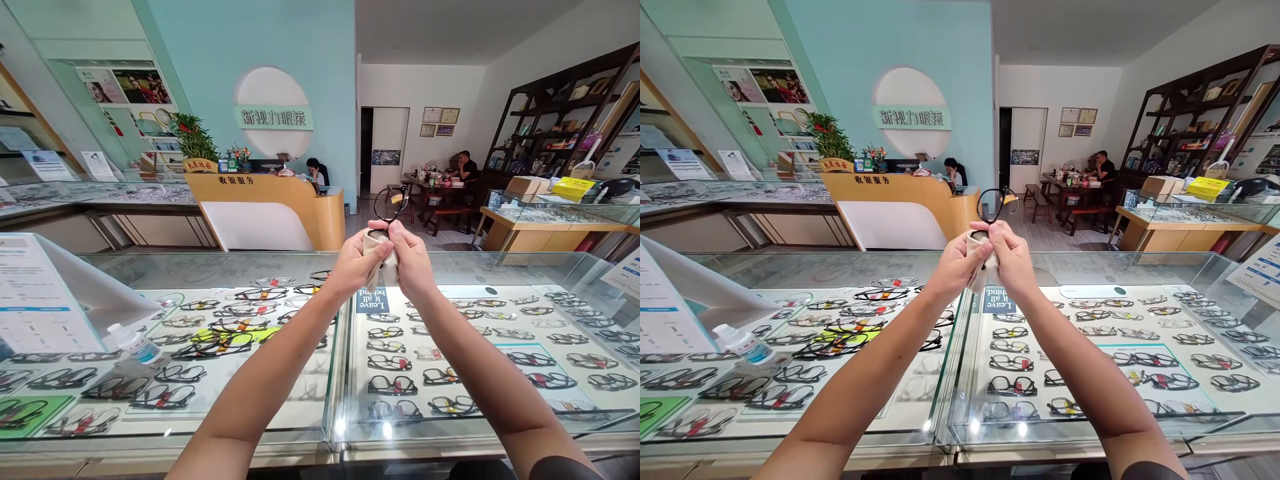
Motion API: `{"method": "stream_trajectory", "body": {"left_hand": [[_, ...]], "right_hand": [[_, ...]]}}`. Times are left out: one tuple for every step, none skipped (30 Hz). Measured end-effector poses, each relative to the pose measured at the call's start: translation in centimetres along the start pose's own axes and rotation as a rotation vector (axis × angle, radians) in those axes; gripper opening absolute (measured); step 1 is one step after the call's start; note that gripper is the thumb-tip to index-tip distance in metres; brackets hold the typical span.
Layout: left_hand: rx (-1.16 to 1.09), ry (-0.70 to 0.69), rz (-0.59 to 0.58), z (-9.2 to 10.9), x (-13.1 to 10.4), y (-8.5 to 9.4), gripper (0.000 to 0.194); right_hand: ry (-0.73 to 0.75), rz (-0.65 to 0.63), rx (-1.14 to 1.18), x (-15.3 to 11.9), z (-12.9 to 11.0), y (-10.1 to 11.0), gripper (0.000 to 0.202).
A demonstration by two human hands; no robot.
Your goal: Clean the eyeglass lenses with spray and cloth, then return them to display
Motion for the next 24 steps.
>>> {"method": "stream_trajectory", "body": {"left_hand": [[-0.017,-0.017,0.057,-0.3,-0.1,-0.2,0.058],[-0.03,-0.036,0.112,-0.5,-0.1,-0.4,0.057],[-0.042,-0.051,0.162,-0.7,-0.1,-0.5,0.057],[-0.051,-0.059,0.201,-1.0,0.0,-0.6,0.059],[-0.056,-0.064,0.23,-1.1,0.1,-0.6,0.06],[-0.054,-0.064,0.247,-1.3,0.2,-0.5,0.061],[-0.044,-0.058,0.25,-1.5,0.4,-0.5,0.062],[-0.026,-0.046,0.242,-1.6,0.6,-0.4,0.062],[-0.004,-0.026,0.225,-1.8,0.7,-0.3,0.063],[0.019,0.001,0.199,-2.0,0.8,-0.2,0.064],[0.038,0.034,0.17,-2.3,0.9,-0.2,0.065],[0.051,0.069,0.144,-2.6,1.0,-0.1,0.065],[0.059,0.104,0.127,-2.9,1.1,0.0,0.065],[0.068,0.142,0.124,-3.3,1.1,0.1,0.064],[0.079,0.185,0.131,-3.8,1.1,0.2,0.061],[0.098,0.234,0.146,-4.3,1.1,0.3,0.058],[0.124,0.286,0.162,-4.9,1.2,0.4,0.055],[0.154,0.338,0.175,-5.5,1.2,0.4,0.052],[0.185,0.388,0.183,-6.2,1.3,0.3,0.049],[0.212,0.43,0.186,-7.0,1.5,0.2,0.047],[0.234,0.463,0.186,-7.7,1.7,-0.1,0.044],[0.249,0.487,0.185,-8.5,1.9,-0.5,0.042],[0.258,0.505,0.184,-9.3,2.1,-1.0,0.039],[0.262,0.518,0.182,-10.1,2.4,-1.5,0.038]], "right_hand": [[0.015,0.0,-0.007,-0.2,0.2,-0.3,0.044],[0.028,-0.007,-0.017,-0.3,0.3,-0.5,0.044],[0.042,-0.019,-0.029,-0.4,0.4,-0.7,0.043],[0.056,-0.032,-0.041,-0.5,0.4,-0.8,0.042],[0.071,-0.043,-0.055,-0.5,0.4,-0.8,0.041],[0.087,-0.048,-0.068,-0.4,0.4,-0.7,0.041],[0.101,-0.05,-0.084,-0.3,0.4,-0.6,0.041],[0.113,-0.051,-0.104,-0.1,0.3,-0.3,0.041],[0.124,-0.049,-0.129,0.0,0.3,0.0,0.042],[0.131,-0.042,-0.155,0.3,0.3,0.4,0.043],[0.13,-0.031,-0.179,0.5,0.4,1.0,0.043],[0.12,-0.012,-0.195,0.6,0.4,1.6,0.044],[0.102,0.015,-0.199,0.8,0.5,2.4,0.044],[0.079,0.048,-0.193,0.9,0.5,3.2,0.043],[0.055,0.084,-0.177,0.9,0.5,4.2,0.042],[0.036,0.12,-0.159,0.9,0.5,5.2,0.04],[0.019,0.147,-0.149,0.8,0.4,6.2,0.038],[0.002,0.164,-0.148,0.7,0.3,7.2,0.037],[-0.012,0.164,-0.155,0.5,0.1,8.2,0.037],[-0.024,0.16,-0.17,0.3,-0.1,9.1,0.036],[-0.036,0.157,-0.183,0.0,-0.3,9.8,0.036],[-0.045,0.157,-0.193,-0.3,-0.5,10.5,0.035],[-0.054,0.162,-0.199,-0.7,-0.6,11.1,0.035],[-0.061,0.171,-0.2,-1.0,-0.7,11.5,0.034]]}}
Point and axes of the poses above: each hand's wrist, its own x-axis towards the middle knuckle, its own y-axis out of the back of the hand, z = x × y, the point moved 1 cm from there along x, towards the middle knuckle, and after that the axes turned 13 degrees about z, right-handed, at the moved point
